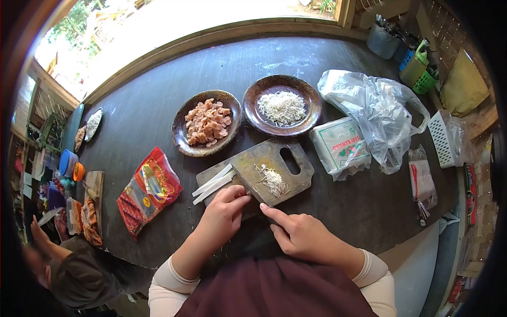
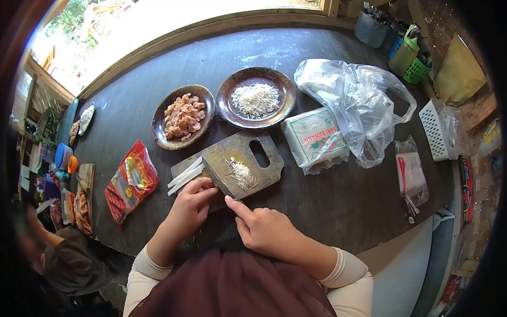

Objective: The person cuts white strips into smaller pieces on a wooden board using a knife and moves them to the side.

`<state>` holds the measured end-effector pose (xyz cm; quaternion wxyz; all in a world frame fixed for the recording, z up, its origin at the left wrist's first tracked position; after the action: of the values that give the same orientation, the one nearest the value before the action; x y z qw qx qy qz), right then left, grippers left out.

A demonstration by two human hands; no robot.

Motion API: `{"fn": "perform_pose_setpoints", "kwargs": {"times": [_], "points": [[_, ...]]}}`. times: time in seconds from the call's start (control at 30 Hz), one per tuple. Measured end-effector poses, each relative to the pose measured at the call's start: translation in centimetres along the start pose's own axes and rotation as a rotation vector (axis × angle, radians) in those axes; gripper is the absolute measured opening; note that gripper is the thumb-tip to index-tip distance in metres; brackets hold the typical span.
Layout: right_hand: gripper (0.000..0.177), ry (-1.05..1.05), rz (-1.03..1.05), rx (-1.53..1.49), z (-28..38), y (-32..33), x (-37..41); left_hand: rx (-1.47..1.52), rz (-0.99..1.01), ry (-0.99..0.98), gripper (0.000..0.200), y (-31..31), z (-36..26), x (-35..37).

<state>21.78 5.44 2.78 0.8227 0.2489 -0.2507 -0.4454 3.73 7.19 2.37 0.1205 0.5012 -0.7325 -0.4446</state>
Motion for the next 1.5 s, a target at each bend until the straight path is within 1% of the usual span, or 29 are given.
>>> {"fn": "perform_pose_setpoints", "kwargs": {"times": [0.17,0.37,0.43,0.47,0.53,0.63,0.83,1.0,1.17,1.23,1.5], "points": [[0.048,0.052,0.001,0.007,-0.3,0.1,1.2,0.003,-0.006,-0.005,0.028,0.2,-0.1,0.0],[0.052,-0.028,0.049,0.041,0.2,0.2,0.3,0.007,-0.001,-0.002,0.029,0.0,0.0,0.1],[0.051,-0.002,0.016,-0.066,-0.2,0.2,-0.2,-0.005,0.003,-0.004,0.030,0.0,0.0,0.0],[0.051,0.000,0.013,-0.065,-0.2,0.1,-0.1,-0.002,-0.007,-0.020,0.034,0.0,0.0,0.1],[0.050,0.011,-0.067,-0.113,-0.2,0.4,0.1,-0.001,-0.022,-0.032,0.038,0.0,0.0,0.1],[0.051,0.009,-0.058,-0.146,0.1,0.9,0.3,0.011,-0.013,-0.023,0.040,0.1,-0.1,0.0],[0.051,-0.030,0.058,-0.052,0.2,0.6,0.7,-0.002,-0.011,-0.014,0.034,0.0,-0.1,0.1],[0.051,-0.020,0.041,-0.039,0.1,0.4,0.7,0.006,-0.022,-0.011,0.028,0.0,-0.1,0.1],[0.051,-0.037,0.048,-0.052,0.1,0.5,0.7,0.012,-0.022,-0.012,0.029,0.0,0.0,0.1],[0.051,-0.027,0.032,-0.106,-0.1,0.1,0.8,0.009,-0.024,-0.014,0.029,0.0,0.0,0.1],[0.051,-0.004,0.036,-0.065,0.1,0.1,1.0,-0.001,-0.023,-0.015,0.027,0.1,-0.1,0.1]]}}
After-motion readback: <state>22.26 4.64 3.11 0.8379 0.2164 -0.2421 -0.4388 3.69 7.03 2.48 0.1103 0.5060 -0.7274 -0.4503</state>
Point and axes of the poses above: each hand's wrist, its own x-axis away from the middle knuckle, its own y-axis out of the back of the hand, z = x × y, the point moved 5 cm from there along -x, towards the middle knuckle, and after that the axes turned 9 degrees about -y, right-handed, at the moved point
